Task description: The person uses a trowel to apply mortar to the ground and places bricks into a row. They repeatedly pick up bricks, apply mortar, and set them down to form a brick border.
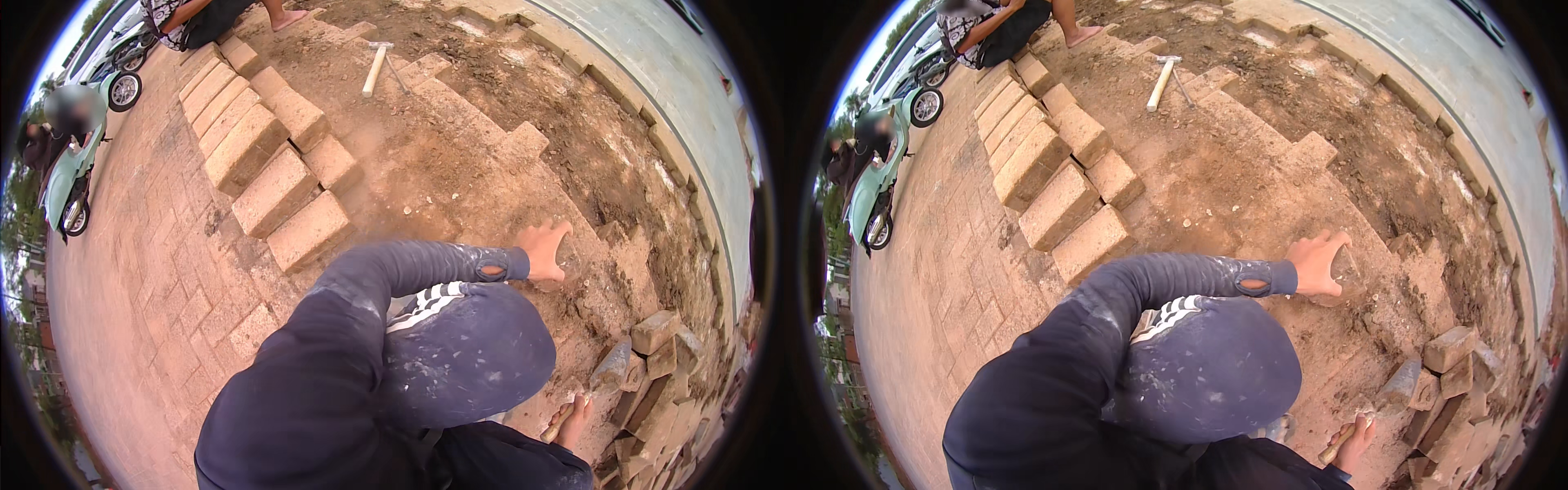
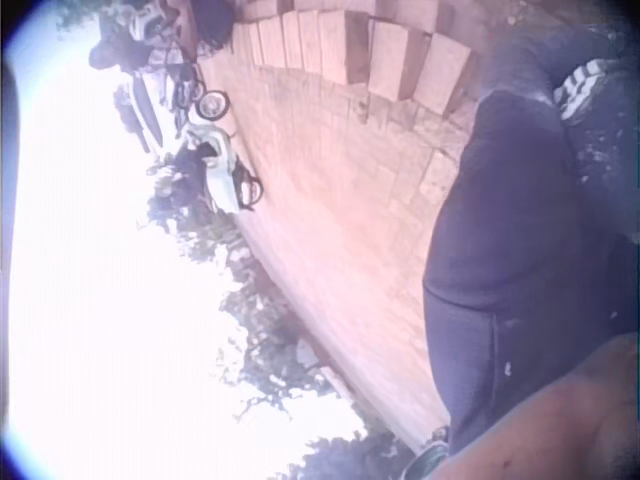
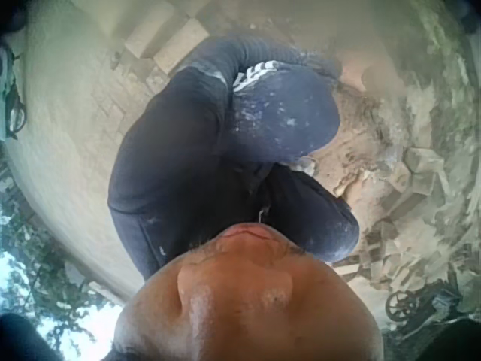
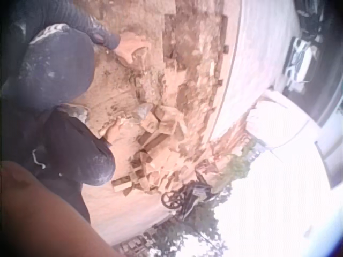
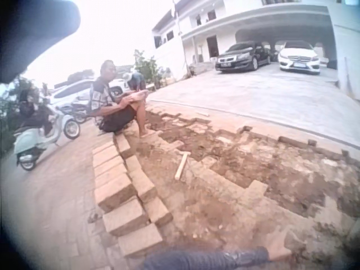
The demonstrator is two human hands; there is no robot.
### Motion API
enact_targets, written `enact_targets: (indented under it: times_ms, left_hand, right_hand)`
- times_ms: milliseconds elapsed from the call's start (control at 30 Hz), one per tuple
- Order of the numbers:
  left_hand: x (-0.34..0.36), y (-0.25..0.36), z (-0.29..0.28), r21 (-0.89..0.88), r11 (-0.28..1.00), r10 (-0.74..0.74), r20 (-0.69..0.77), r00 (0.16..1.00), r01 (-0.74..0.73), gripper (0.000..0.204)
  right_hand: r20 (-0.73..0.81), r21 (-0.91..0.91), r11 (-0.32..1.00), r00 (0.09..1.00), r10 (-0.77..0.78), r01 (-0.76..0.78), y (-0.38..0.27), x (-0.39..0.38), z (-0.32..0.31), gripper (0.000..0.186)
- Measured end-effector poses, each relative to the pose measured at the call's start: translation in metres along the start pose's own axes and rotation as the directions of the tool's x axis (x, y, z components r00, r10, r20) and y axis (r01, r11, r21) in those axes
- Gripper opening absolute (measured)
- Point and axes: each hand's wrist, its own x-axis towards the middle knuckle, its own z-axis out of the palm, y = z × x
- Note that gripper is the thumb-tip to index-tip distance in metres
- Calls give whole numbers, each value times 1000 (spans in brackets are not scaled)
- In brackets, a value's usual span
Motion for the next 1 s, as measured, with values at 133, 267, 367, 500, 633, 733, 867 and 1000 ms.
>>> enact_targets:
  times_ms: [133,267,367,500,633,733,867,1000]
  left_hand:
    - [-44,-23,-73,3,989,-145,-97,985,146,72]
    - [-92,-49,-172,159,967,-182,-124,976,201,71]
    - [-136,-57,-243,300,947,-87,-94,992,112,68]
    - [-212,-93,-309,741,645,121,141,983,-186,76]
    - [-318,-146,-307,878,473,-84,125,989,-71,101]
    - [-346,-142,-266,809,501,-556,27,831,309,97]
    - [-351,-199,-183,615,435,-301,-588,750,657,93]
    - [-320,-202,-163,543,280,-252,-754,607,791,89]
  right_hand:
    - [-103,-43,995,991,80,-85,-26,-15,3,20]
    - [11,-23,996,997,81,-80,-28,15,21,18]
    - [97,-26,998,993,60,-58,-40,41,50,19]
    - [222,-2,997,972,77,-78,-56,66,85,22]
    - [294,-12,993,949,114,-115,-46,87,96,21]
    - [274,-10,986,948,160,-164,-49,81,107,19]
    - [283,-48,984,943,177,-171,-45,86,116,21]
    - [295,-53,985,940,170,-161,-48,80,113,21]
